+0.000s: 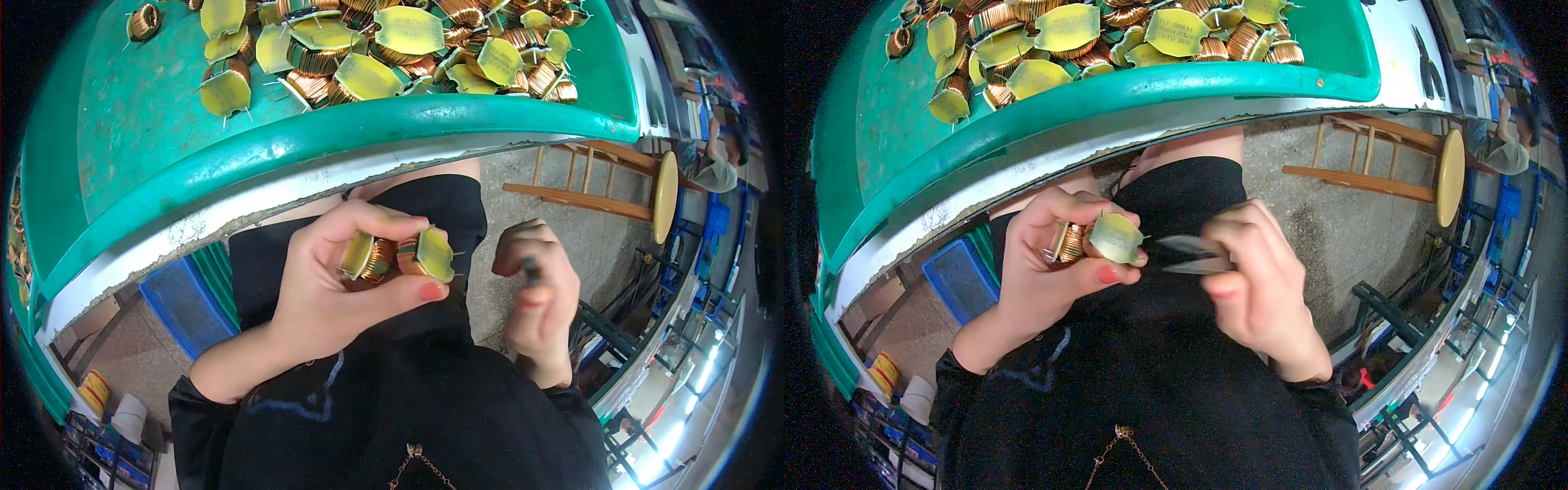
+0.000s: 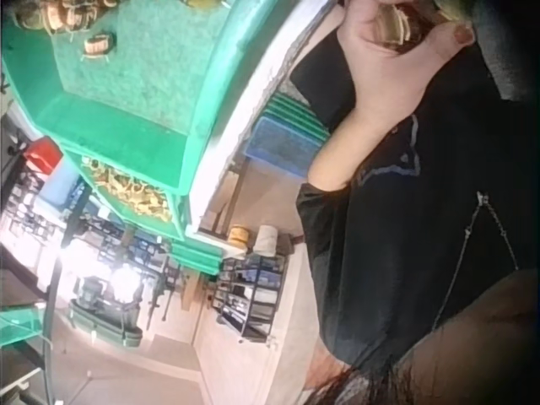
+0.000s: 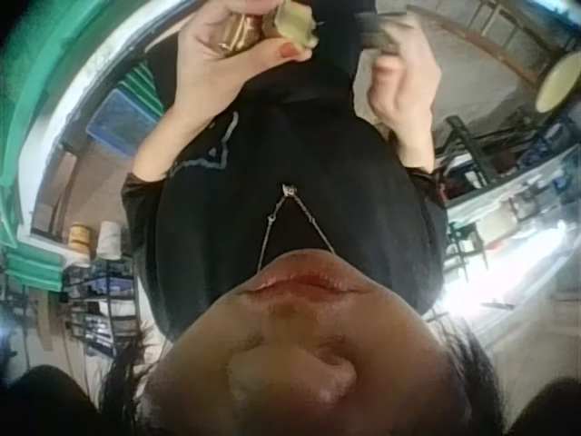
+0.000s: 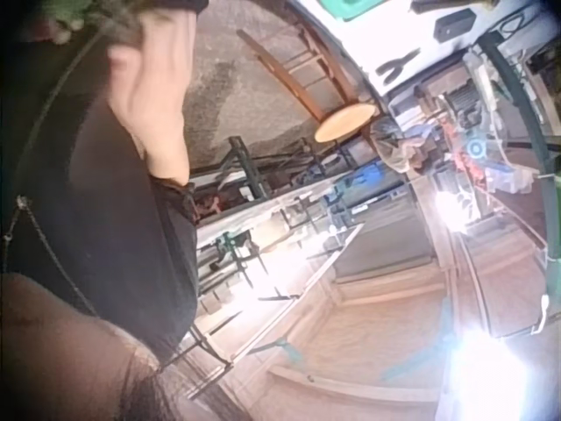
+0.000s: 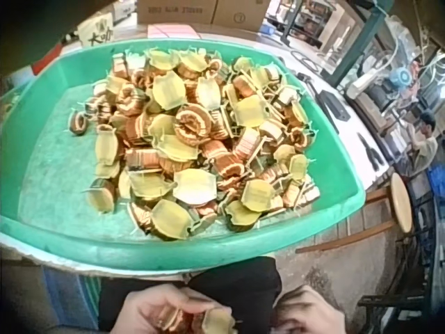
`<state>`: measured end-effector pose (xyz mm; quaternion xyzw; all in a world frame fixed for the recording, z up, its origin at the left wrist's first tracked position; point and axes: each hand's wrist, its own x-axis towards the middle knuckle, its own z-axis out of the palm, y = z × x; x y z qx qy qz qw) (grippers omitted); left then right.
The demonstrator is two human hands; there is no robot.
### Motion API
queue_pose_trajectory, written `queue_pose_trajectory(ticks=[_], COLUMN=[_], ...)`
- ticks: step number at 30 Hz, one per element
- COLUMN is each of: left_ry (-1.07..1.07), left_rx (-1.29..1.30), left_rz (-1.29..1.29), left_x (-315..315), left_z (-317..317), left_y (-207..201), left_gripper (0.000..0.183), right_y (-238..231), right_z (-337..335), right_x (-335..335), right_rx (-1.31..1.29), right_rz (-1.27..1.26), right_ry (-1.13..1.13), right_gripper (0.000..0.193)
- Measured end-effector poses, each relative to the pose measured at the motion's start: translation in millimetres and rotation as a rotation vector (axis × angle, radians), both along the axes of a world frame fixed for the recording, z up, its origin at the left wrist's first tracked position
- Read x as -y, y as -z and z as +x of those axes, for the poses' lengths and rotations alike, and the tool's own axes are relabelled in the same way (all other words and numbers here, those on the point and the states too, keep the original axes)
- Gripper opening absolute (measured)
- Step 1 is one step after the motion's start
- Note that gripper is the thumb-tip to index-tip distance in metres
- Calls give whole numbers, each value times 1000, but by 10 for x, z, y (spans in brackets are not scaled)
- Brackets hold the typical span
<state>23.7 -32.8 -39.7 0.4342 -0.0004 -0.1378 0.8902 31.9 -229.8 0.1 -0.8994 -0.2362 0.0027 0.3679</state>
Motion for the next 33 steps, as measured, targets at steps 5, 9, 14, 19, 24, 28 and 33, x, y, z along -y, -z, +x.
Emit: queue_pose_trajectory(ticks=[5,9,14,19,24,28,33], left_ry=[231,332,369,411,443,451,451], left_rx=[-375,-440,-430,-449,-438,-449,-460], left_rz=[-307,-456,-508,-503,-397,-406,-413], left_x=[-96,-105,-110,-140,-134,-144,-154], left_z=[46,57,57,66,62,75,71], left_y=[-104,-111,-93,-112,-102,-99,-96], left_gripper=[33,30,29,28,42,40,39], right_y=[-124,-126,-146,-152,-157,-155,-151], right_z=[-15,-9,22,19,35,34,34], right_x=[84,58,15,-35,-61,-66,-76], right_rx=[-387,-469,-444,-419,-435,-448,-390], right_rz=[99,30,-64,-53,-64,-70,-113], right_ry=[44,37,-42,-49,-70,-69,-79], right_gripper=[18,14,15,15,15,15,14])
